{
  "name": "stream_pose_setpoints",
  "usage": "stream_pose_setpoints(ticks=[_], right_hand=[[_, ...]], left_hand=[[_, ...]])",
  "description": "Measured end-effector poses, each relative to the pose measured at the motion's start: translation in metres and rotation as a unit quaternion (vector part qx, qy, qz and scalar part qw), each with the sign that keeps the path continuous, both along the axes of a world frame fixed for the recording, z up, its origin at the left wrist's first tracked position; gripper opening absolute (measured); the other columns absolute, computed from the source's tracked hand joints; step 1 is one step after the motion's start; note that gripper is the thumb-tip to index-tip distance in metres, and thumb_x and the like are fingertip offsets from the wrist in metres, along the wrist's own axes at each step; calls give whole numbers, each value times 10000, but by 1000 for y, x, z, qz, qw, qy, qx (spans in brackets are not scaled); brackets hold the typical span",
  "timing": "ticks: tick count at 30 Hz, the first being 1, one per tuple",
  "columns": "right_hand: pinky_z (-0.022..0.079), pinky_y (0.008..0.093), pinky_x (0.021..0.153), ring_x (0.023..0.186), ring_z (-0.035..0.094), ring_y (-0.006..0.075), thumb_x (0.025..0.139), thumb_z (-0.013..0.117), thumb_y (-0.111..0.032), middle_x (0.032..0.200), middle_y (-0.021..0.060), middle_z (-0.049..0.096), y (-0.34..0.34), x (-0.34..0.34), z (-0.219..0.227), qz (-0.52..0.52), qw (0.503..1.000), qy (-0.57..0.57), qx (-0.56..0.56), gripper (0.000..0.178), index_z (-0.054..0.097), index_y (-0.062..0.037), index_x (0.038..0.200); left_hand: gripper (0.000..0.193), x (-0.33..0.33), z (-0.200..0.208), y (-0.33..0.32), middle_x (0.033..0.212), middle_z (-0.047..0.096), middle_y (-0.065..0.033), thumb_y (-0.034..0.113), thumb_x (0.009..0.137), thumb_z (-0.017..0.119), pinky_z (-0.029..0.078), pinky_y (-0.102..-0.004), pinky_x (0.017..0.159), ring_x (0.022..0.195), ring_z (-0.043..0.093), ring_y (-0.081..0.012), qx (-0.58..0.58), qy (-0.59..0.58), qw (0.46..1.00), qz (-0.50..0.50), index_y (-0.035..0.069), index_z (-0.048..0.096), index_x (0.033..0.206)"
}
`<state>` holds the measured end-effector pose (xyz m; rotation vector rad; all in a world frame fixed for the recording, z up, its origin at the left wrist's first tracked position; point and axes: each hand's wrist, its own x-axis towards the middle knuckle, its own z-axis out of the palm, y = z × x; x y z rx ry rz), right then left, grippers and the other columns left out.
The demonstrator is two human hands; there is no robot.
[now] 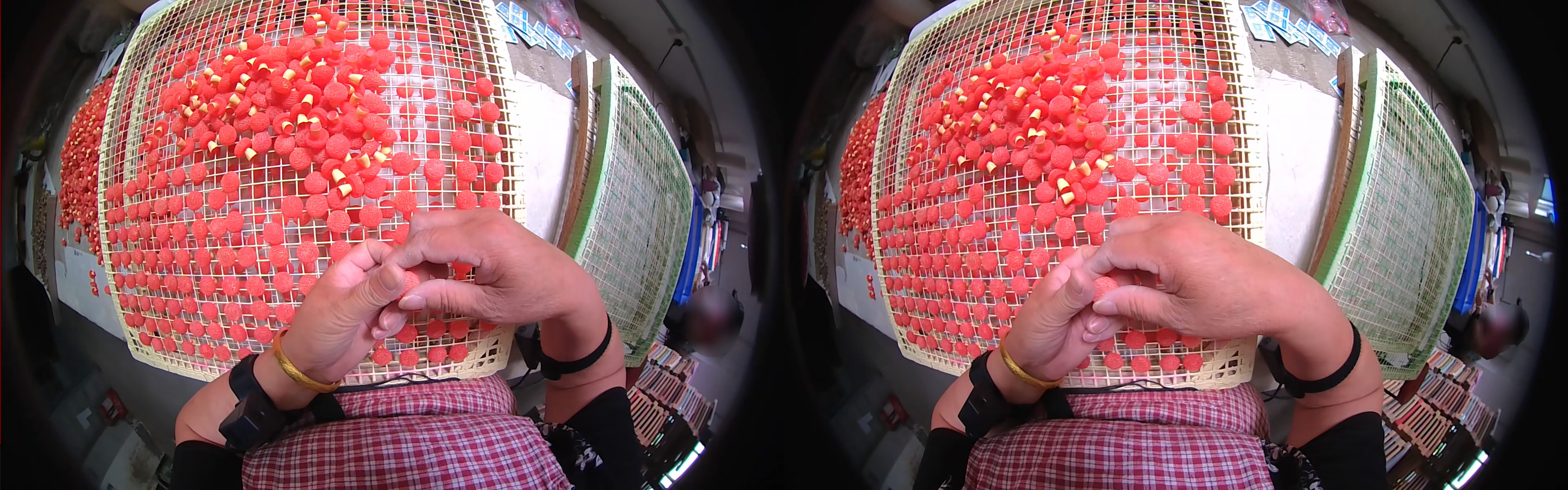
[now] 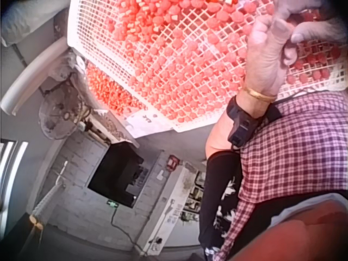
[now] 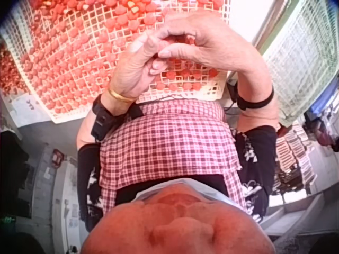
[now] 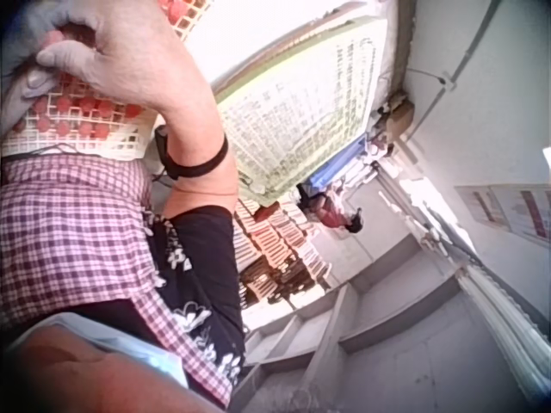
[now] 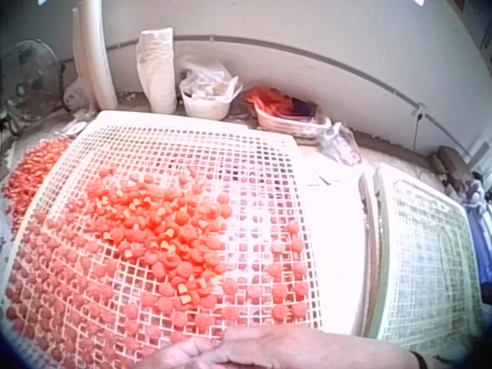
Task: Sorting and placing red and yellow plastic components onto a grid tray.
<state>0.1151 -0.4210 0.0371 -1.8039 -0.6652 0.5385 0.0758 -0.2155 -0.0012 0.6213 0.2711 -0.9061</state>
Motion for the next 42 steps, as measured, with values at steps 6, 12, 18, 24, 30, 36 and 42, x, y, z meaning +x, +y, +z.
stream_pose_setpoints(ticks=[6, 12, 18, 24, 30, 36, 42], right_hand=[[490, 346, 695, 751, 623, 248, 900, 712, -168, 841, 81, 636, 1, -1, -6, 7, 1000, 5, -12, 197, 655, -40, 1039], [510, 345, 726, 791, 641, 248, 875, 725, -89, 867, 90, 644, 9, -5, -3, -82, 995, 50, -12, 218, 629, -33, 1063], [521, 345, 725, 820, 637, 258, 820, 765, -63, 919, 104, 640, 12, -6, -3, -72, 992, -91, -43, 285, 622, -24, 1064], [516, 409, 729, 839, 632, 329, 808, 732, -98, 893, 135, 605, 11, -6, -6, -79, 991, -106, -36, 265, 582, -23, 1013], [527, 314, 698, 785, 638, 209, 828, 706, -30, 864, 84, 620, 0, 10, -4, -163, 978, -124, -50, 213, 609, -23, 1017], [542, 316, 744, 831, 648, 207, 845, 689, 7, 931, 102, 644, -29, 29, -9, -262, 903, -274, -203, 223, 618, -19, 1054], [543, 328, 762, 850, 650, 209, 845, 690, 16, 952, 106, 649, -34, 34, -23, -292, 892, -265, -223, 228, 625, -26, 1059]], left_hand=[[350, 0, -5, 3, 956, 565, -29, 332, 991, 625, 438, -205, 637, 721, 507, -72, -21, 24, 999, 15, 56, 483, 1152], [298, 4, -2, 2, 998, 551, -22, 300, 1013, 591, 446, -251, 713, 825, 521, -88, -14, 21, 999, 40, 61, 484, 1155], [264, 3, 1, 0, 972, 534, -7, 294, 1021, 578, 440, -261, 726, 847, 510, -92, -6, 39, 997, 63, 70, 497, 1133], [237, 5, 3, 0, 1000, 568, -24, 293, 1040, 539, 439, -263, 731, 840, 522, -101, -25, 46, 996, 71, 71, 509, 1116], [152, 3, -7, 6, 1024, 575, -64, 200, 1059, 464, 482, -265, 728, 839, 560, -133, -28, 33, 998, 46, 69, 497, 1130], [113, 5, -7, 4, 1022, 581, -90, 154, 1044, 481, 496, -273, 741, 849, 583, -152, -34, 39, 998, 39, 64, 492, 1112], [113, 5, -8, 5, 1022, 581, -98, 146, 1046, 468, 499, -279, 745, 853, 584, -159, -33, 42, 998, 41, 60, 490, 1116]])
